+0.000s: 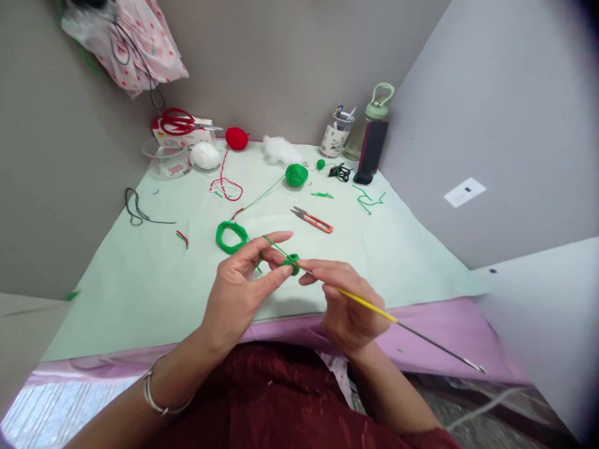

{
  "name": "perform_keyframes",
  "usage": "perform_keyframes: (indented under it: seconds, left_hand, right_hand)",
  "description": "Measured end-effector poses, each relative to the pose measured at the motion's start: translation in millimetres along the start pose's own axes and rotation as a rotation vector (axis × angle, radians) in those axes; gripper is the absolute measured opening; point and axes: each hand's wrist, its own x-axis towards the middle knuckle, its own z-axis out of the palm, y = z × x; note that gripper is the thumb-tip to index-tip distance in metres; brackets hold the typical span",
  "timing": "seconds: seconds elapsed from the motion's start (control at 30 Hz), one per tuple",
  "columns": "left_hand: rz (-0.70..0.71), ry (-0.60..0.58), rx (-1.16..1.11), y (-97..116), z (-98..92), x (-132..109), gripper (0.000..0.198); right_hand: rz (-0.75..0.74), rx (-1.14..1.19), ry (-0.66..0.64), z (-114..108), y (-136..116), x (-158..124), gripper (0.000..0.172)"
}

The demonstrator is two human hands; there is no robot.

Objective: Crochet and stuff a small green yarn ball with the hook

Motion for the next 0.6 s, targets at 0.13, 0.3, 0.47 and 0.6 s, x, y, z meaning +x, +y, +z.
perform_keyframes:
  seconds: [0.13, 0.3, 0.47, 0.6]
  left_hand:
    - [0.089, 0.084, 0.114, -3.2, 0.9, -3.3, 0.031]
    - [0.26, 0.144, 0.232, -3.2, 4.8, -8.3, 0.03]
    - [-0.094, 0.036, -0.141, 3.0, 5.8, -6.0, 0.049]
    - [-0.416, -0.146, -0.474, 9.0, -1.4, 2.0, 0.047]
  right_hand:
    - [-0.027, -0.039, -0.029, -0.5, -0.3, -0.1, 0.037]
    - [-0.046, -0.16, -0.101, -1.8, -0.5, -5.4, 0.037]
    - [-0.243, -0.455, -0.126, 1.5, 5.7, -15.5, 0.041]
    - [-0.154, -0.299, -0.027, 5.2, 7.8, -10.9, 0.035]
